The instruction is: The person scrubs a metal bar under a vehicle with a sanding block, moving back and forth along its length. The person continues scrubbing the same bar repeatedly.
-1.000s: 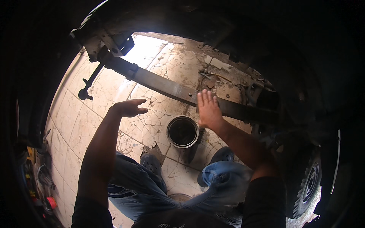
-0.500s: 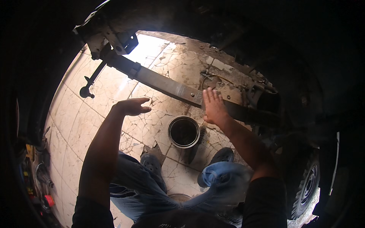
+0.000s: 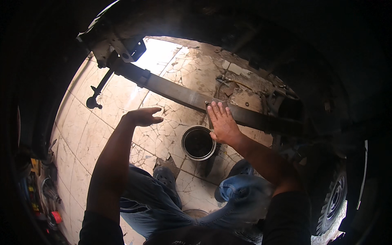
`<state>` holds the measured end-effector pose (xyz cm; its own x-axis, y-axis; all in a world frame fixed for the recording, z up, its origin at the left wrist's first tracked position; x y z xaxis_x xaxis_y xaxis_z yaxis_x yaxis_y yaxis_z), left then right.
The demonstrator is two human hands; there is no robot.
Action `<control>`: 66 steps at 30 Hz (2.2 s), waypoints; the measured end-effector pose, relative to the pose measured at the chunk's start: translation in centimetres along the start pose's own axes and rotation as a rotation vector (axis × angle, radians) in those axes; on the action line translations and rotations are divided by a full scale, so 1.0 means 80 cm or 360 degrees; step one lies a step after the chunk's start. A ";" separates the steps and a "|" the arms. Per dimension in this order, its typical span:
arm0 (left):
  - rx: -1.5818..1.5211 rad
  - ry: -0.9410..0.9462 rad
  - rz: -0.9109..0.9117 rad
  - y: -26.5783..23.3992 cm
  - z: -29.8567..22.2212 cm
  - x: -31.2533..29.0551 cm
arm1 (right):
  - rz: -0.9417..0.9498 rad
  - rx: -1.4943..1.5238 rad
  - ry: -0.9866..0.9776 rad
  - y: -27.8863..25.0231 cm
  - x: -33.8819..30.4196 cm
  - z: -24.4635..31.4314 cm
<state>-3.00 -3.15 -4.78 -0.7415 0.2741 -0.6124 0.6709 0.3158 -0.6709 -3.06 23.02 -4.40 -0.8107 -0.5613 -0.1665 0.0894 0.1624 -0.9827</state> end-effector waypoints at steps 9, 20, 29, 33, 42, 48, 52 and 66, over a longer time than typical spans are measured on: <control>-0.0015 -0.0051 0.0092 -0.002 -0.008 -0.009 | -0.0017 0.0001 0.0117 0.005 -0.006 0.009; -0.0002 -0.0009 0.0005 -0.002 0.001 -0.003 | -0.0016 0.0013 0.0046 0.002 0.006 0.008; 0.0043 -0.0031 0.0023 -0.001 0.004 -0.004 | 0.0015 0.0009 -0.0002 0.001 -0.003 0.017; 0.0016 0.0002 -0.0099 -0.009 -0.002 0.004 | 0.0121 -0.0065 0.0330 0.016 -0.003 -0.074; 0.0003 0.0131 -0.0471 -0.037 -0.040 0.000 | 0.0077 0.0075 0.0284 0.015 -0.022 -0.075; 0.0517 -0.0422 -0.0477 -0.050 -0.054 -0.023 | 0.0204 -0.0049 0.0210 0.013 -0.023 -0.033; 0.0650 -0.0312 -0.0522 -0.047 -0.062 -0.023 | 0.0091 0.0045 0.0080 0.004 -0.015 -0.036; 0.0522 -0.0112 -0.0279 -0.020 -0.058 0.007 | 0.0056 0.0158 0.0311 0.012 -0.005 -0.054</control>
<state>-4.54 0.70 -2.08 -0.8506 0.1752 -0.4958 0.5096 0.0420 -0.8594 -5.18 26.89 -4.93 -0.9021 -0.3870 -0.1911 0.1680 0.0928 -0.9814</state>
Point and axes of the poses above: each hand's wrist, its own x-axis towards the middle knuckle, its own y-axis out of the palm, z = x × y, the point moved 10 cm from there along x, towards the middle knuckle, and after that the axes turned 1 degree about x, right-handed, at the moved point
